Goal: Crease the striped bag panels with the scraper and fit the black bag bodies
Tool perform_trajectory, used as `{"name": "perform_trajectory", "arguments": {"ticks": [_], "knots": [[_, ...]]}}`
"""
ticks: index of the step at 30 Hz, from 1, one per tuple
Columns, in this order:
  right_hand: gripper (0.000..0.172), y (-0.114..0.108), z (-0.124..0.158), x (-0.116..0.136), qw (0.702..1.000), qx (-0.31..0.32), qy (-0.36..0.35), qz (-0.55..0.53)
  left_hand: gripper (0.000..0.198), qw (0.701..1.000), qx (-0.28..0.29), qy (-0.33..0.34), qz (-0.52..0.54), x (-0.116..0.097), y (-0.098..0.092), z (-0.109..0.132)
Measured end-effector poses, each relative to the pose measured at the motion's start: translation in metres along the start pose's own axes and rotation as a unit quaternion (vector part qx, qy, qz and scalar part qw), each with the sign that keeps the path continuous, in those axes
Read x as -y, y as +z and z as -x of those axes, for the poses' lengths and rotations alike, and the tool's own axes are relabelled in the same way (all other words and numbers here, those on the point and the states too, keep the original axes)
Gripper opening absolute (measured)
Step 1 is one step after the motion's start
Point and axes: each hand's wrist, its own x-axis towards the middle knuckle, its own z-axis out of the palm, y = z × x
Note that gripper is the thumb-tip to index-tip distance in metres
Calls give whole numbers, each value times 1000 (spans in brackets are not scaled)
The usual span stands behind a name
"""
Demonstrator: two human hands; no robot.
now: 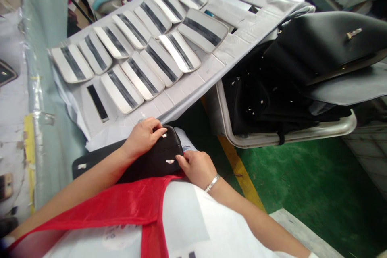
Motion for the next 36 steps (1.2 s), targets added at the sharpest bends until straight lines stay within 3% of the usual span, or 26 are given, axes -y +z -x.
{"name": "perform_trajectory", "arguments": {"ticks": [3,5,9,13,22,36], "knots": [[34,0,5,-1,1000,0,16,-20,19,999,-7,16,-37,0,0,0],[32,4,11,-4,995,27,33,-95,17,998,-21,35,-44,1,0,1],[32,16,22,-10,955,62,88,-278,16,998,-17,53,-25,3,1,4],[30,24,26,-8,926,40,122,-355,18,998,-11,59,-16,3,1,5],[33,27,22,-6,923,41,139,-357,17,998,-12,53,14,5,-1,4],[38,27,13,-14,949,40,114,-291,14,996,33,64,51,13,-4,-9]]}}
